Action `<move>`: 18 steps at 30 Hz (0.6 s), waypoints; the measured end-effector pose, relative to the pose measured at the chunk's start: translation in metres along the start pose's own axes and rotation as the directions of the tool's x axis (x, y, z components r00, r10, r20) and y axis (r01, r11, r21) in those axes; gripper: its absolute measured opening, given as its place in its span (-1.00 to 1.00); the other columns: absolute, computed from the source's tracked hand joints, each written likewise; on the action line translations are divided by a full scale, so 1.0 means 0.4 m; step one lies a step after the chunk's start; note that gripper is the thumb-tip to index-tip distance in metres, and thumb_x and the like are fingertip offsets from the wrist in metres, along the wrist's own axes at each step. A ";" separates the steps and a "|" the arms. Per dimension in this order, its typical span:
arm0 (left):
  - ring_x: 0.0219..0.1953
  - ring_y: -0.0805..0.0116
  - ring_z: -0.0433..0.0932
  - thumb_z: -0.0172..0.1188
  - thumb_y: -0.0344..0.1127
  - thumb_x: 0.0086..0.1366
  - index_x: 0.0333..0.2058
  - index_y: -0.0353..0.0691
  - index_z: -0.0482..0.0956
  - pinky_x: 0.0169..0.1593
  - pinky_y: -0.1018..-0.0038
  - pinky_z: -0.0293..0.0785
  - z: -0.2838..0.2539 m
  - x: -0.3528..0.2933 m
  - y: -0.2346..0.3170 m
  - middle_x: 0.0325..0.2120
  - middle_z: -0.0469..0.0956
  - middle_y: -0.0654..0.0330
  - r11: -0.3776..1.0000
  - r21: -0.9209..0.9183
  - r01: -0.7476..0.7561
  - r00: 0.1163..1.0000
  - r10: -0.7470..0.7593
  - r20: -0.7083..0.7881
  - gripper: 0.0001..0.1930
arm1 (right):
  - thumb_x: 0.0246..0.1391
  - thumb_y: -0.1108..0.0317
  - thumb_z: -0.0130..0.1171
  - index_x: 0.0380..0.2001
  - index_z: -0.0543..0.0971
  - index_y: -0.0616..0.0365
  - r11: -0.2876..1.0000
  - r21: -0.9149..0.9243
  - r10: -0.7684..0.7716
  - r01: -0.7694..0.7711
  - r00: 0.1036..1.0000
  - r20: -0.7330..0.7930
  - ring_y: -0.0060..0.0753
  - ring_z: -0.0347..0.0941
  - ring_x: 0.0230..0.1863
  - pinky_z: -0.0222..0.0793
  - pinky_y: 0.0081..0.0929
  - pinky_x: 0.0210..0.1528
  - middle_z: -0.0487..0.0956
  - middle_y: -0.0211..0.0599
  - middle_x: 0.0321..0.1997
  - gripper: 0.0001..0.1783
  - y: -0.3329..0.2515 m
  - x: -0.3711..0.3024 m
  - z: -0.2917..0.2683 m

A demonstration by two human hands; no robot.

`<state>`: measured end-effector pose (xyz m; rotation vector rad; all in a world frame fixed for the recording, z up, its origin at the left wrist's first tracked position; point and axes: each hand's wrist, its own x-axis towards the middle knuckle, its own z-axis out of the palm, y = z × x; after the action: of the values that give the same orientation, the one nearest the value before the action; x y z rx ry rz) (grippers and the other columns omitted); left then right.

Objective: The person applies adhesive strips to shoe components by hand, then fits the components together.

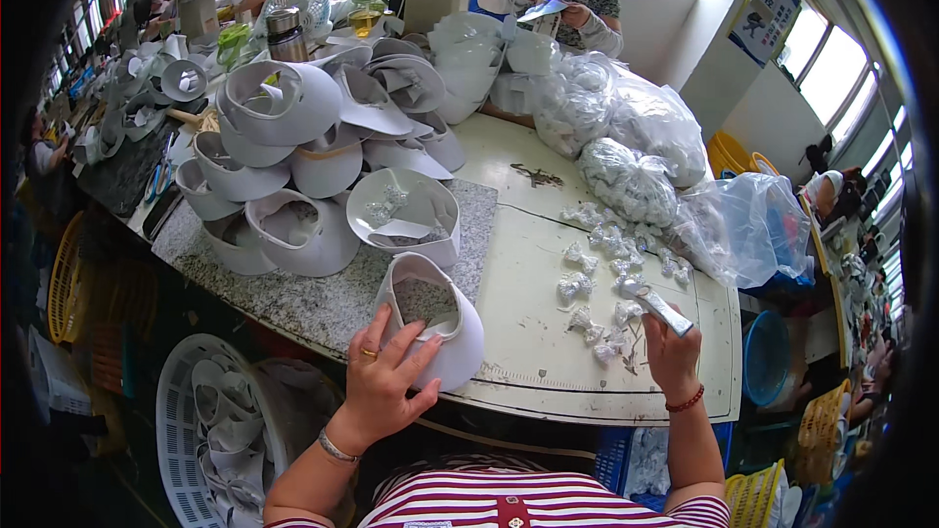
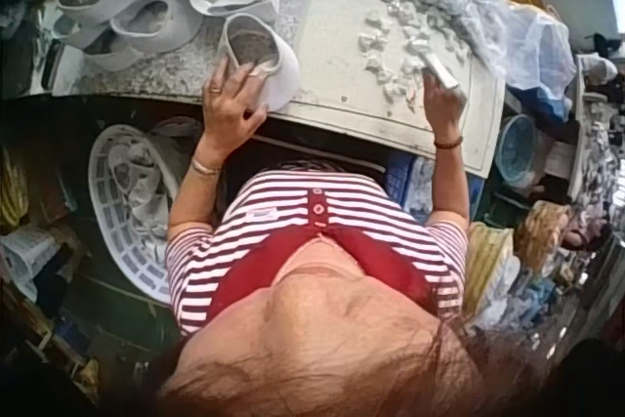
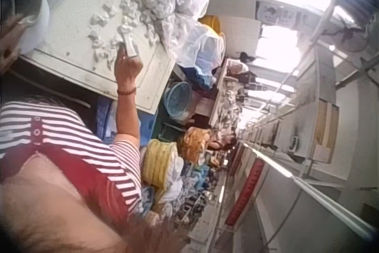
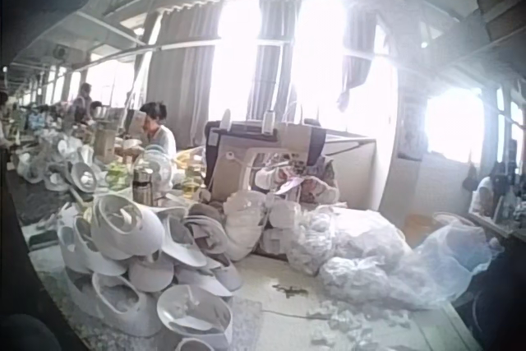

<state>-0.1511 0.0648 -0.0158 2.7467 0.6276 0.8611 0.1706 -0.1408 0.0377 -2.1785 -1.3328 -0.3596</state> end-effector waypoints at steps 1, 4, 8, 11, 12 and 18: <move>0.24 -0.09 0.20 0.27 -0.08 0.02 -0.07 -0.02 0.62 0.16 0.10 0.11 0.002 0.004 0.002 0.03 0.45 0.15 1.000 -0.013 0.003 1.000 -0.003 -0.011 -0.55 | 0.07 0.38 0.20 -0.26 0.58 0.19 0.995 -0.044 0.085 -0.086 0.996 -0.026 -0.05 0.53 -0.44 0.42 -0.29 -0.40 0.59 -0.11 -0.37 -0.83 0.064 -0.019 -0.007; 0.23 -0.10 0.21 0.29 -0.12 -0.02 -0.11 -0.07 0.63 0.14 0.07 0.15 0.008 0.015 0.006 -0.01 0.47 0.13 0.999 -0.030 0.019 0.999 -0.020 -0.027 -0.56 | 0.06 0.40 0.20 -0.17 0.53 0.18 0.947 -0.220 0.229 -0.236 0.972 -0.059 0.01 0.54 -0.34 0.43 -0.20 -0.29 0.59 -0.10 -0.31 -0.75 0.213 -0.071 -0.027; 0.22 -0.13 0.23 0.29 -0.17 -0.05 -0.12 -0.10 0.63 0.12 0.07 0.18 0.002 0.023 0.013 -0.07 0.48 0.13 0.999 -0.029 0.031 0.999 -0.032 -0.037 -0.56 | 0.01 0.39 0.23 -0.12 0.50 0.17 0.916 -0.336 0.199 -0.220 0.975 -0.096 0.02 0.51 -0.22 0.42 -0.19 -0.19 0.56 -0.08 -0.21 -0.68 0.286 -0.117 -0.027; 0.21 -0.17 0.21 0.28 -0.23 -0.09 -0.14 -0.18 0.61 0.24 0.06 0.13 0.003 0.029 0.021 -0.11 0.49 0.10 0.997 -0.056 0.045 0.999 -0.047 -0.021 -0.56 | -0.01 0.39 0.24 -0.16 0.51 0.17 0.900 -0.369 0.215 -0.232 0.973 -0.087 0.00 0.50 -0.24 0.42 -0.20 -0.19 0.55 -0.12 -0.26 -0.70 0.304 -0.141 -0.026; 0.21 -0.17 0.21 0.28 -0.23 -0.09 -0.14 -0.18 0.61 0.24 0.06 0.13 0.004 0.029 0.022 -0.11 0.49 0.10 0.998 -0.056 0.041 0.999 -0.042 -0.015 -0.56 | -0.03 0.40 0.24 -0.18 0.51 0.17 0.902 -0.361 0.231 -0.238 0.971 -0.064 -0.02 0.49 -0.23 0.40 -0.21 -0.16 0.54 -0.13 -0.26 -0.70 0.309 -0.143 -0.025; 0.20 -0.18 0.21 0.27 -0.27 -0.09 -0.13 -0.20 0.59 0.25 0.04 0.13 0.009 0.029 0.024 -0.11 0.49 0.08 0.997 -0.070 0.028 0.999 -0.030 -0.020 -0.55 | -0.07 0.42 0.19 -0.16 0.51 0.16 0.955 -0.291 0.015 -0.055 0.990 -0.137 0.00 0.39 -0.09 0.32 -0.21 0.00 0.46 -0.09 -0.15 -0.68 0.254 -0.103 -0.021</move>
<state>-0.1370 0.0612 -0.0100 2.6636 0.6275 0.8892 0.2410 -0.2116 -0.0082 -2.3670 -1.2291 -0.7174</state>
